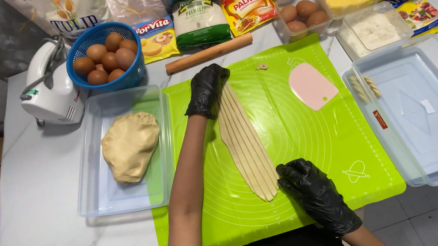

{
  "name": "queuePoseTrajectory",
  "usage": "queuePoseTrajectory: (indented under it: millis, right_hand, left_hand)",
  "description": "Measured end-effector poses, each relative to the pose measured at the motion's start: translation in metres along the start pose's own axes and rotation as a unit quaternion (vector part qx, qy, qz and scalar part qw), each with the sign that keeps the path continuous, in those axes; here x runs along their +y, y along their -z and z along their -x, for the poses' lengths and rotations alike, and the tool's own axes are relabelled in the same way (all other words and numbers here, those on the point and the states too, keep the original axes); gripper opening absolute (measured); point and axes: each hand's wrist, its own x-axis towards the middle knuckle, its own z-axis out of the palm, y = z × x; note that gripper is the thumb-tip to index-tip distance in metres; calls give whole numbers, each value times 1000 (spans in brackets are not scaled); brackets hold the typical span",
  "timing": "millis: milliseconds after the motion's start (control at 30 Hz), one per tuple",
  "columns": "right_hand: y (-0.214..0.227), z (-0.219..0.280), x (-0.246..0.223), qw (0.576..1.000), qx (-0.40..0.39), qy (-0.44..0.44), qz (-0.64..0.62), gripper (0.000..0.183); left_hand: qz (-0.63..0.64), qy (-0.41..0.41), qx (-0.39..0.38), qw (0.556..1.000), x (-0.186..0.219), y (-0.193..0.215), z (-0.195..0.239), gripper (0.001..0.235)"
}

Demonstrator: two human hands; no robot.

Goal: The person twists thin strips of dough into rope-like shapes on a green cutting mat. They place the finished twisted dough pieces into a clear plastic container to the right.

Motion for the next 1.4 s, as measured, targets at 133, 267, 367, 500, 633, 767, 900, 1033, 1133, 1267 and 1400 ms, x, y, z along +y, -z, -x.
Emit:
queuePoseTrajectory:
  millis: [133,267,367,500,633,767,900,1033,1133,1267,1400]
  right_hand:
    - [-1,0,-7,1000,20,5,7,29]
    - [-11,2,-12,995,93,22,18,27]
    - [-11,-3,-13,996,82,9,39,21]
    - [-14,-6,-17,997,67,-17,31,11]
    - [-42,4,5,992,26,-38,116,22]
    - [-29,-13,-19,933,10,11,359,16]
    - [-113,37,97,969,-136,-167,-122,101]
    - [-115,32,124,995,-77,-68,8,98]
    - [-56,-7,81,965,-64,-134,-214,76]
    - [13,-54,16,885,-21,-235,-400,44]
    - [48,-77,-9,816,76,-219,-529,36]
  left_hand:
    - [-96,-23,-21,995,-5,-6,-16,11]
    - [-124,-22,-9,992,8,0,-18,8]
    - [-166,-106,54,979,-5,-16,-20,11]
    - [-169,-127,31,977,-2,-12,-19,8]
    - [-154,-137,30,978,-4,-13,-18,10]
    - [-141,-161,53,975,-7,-14,-17,11]
    - [-22,-29,-58,998,-30,-28,-16,34]
    - [97,-103,-43,989,-14,-9,-17,34]
    - [143,-45,-99,984,-11,-12,-33,34]
    - [166,-26,-134,977,16,10,-40,35]
    - [264,-50,-61,961,50,40,-39,35]
